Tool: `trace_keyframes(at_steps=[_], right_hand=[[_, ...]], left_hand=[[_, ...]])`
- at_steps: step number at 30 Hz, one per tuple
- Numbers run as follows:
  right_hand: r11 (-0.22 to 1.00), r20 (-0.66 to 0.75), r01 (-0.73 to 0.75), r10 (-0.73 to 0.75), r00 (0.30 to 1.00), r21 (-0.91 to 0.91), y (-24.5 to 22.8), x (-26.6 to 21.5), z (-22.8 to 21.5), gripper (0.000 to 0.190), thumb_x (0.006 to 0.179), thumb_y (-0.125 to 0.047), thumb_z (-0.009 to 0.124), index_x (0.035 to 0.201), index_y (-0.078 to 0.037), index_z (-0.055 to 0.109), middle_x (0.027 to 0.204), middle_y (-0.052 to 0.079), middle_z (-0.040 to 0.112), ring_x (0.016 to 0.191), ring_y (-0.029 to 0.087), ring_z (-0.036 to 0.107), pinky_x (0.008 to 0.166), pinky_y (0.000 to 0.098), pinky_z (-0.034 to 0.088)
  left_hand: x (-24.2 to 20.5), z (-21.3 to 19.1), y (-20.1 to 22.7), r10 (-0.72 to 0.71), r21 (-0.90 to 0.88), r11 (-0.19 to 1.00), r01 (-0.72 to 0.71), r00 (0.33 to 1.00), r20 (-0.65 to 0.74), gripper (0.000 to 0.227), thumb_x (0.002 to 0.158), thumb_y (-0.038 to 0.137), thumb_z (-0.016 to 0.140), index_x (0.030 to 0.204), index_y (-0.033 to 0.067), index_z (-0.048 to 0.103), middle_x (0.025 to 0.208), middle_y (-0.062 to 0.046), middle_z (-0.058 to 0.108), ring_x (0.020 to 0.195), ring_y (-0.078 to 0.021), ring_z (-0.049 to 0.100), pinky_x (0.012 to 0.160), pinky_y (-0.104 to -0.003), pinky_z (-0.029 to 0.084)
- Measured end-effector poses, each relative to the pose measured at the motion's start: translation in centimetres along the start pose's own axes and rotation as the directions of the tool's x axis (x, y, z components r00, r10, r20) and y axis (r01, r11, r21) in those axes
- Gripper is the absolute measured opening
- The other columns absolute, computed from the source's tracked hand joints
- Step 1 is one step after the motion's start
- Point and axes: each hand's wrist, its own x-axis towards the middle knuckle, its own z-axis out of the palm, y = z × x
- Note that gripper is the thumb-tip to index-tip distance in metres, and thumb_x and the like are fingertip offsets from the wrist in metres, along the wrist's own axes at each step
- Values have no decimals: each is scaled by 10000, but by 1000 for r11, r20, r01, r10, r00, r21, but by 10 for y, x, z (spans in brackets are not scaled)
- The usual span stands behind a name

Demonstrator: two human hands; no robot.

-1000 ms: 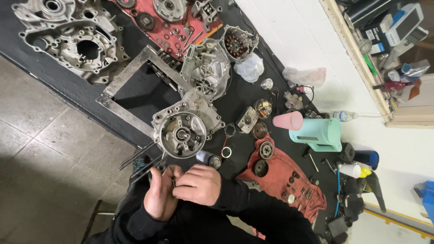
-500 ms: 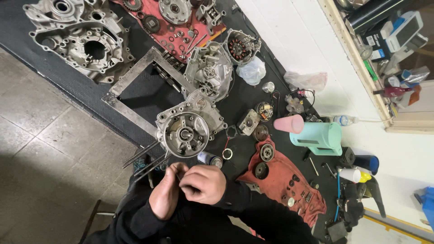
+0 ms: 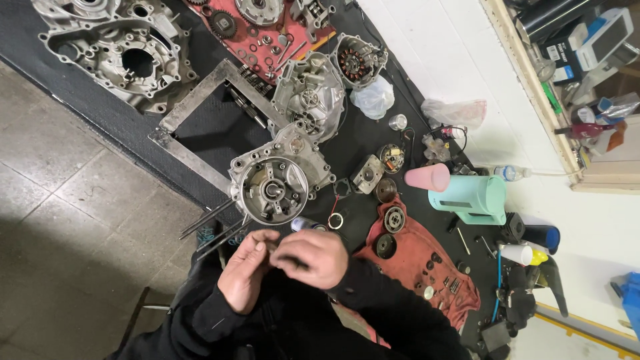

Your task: The person holds a metallic engine casing and inserts several bolts into its threaded holes by hand. They pick up bolts from a red cloth on the workbench and place them into the casing, then briefly walk to a tool rack to retrieve a wrench.

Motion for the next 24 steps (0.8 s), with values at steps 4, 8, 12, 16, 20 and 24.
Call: trace_keyframes(at_steps=[4,8,12,16,20,24], right_hand=[[985,40,-142,147,988,-100,18,20,-26,169,875,-98,768,1041,-84,737,990,75,731,803,210,733,679,317,593],[976,110,-133,153,982,-175,23,43,-21,124,911,-169,757,1029,-134,745,963,32,734,816,222,733,695,318,582],[960,177,-119,167,970,-253,24,51,-16,109,913,-203,745,1010,-151,743,928,20,718,807,236,719,668,340,561],[945,173,-138,195,965,-297,21,53,-12,115,899,-216,751,992,-148,745,885,23,696,789,240,703,649,353,546],[944,168,-174,227,959,-279,17,54,-11,112,898,-220,755,978,-144,739,896,23,678,785,227,698,658,340,550],[950,152,-187,229,962,-248,17,54,-9,112,892,-222,759,968,-143,735,906,10,676,788,212,700,660,328,550]], left_hand=[[-2,16,14,-94,25,995,94,996,5,364,1011,288,491,1270,48,576,928,-63,629,878,-167,607,822,-340,502],[-1,-1,1,-141,87,986,139,990,18,315,1017,263,515,1224,33,574,913,-66,600,857,-182,593,802,-363,501],[-2,-12,-4,-99,69,993,99,995,-13,271,1022,236,511,1182,29,581,909,-58,593,841,-173,584,775,-348,493],[-2,-15,-2,-81,65,995,82,997,-16,249,1026,231,511,1156,31,581,902,-54,589,828,-165,577,764,-337,488],[-3,-18,-2,-100,78,992,103,994,-31,239,1025,232,512,1140,34,579,897,-52,589,823,-168,578,765,-339,492],[-3,-16,0,-102,82,991,104,994,-26,238,1016,232,503,1132,39,581,899,-50,593,828,-166,578,767,-337,492]])
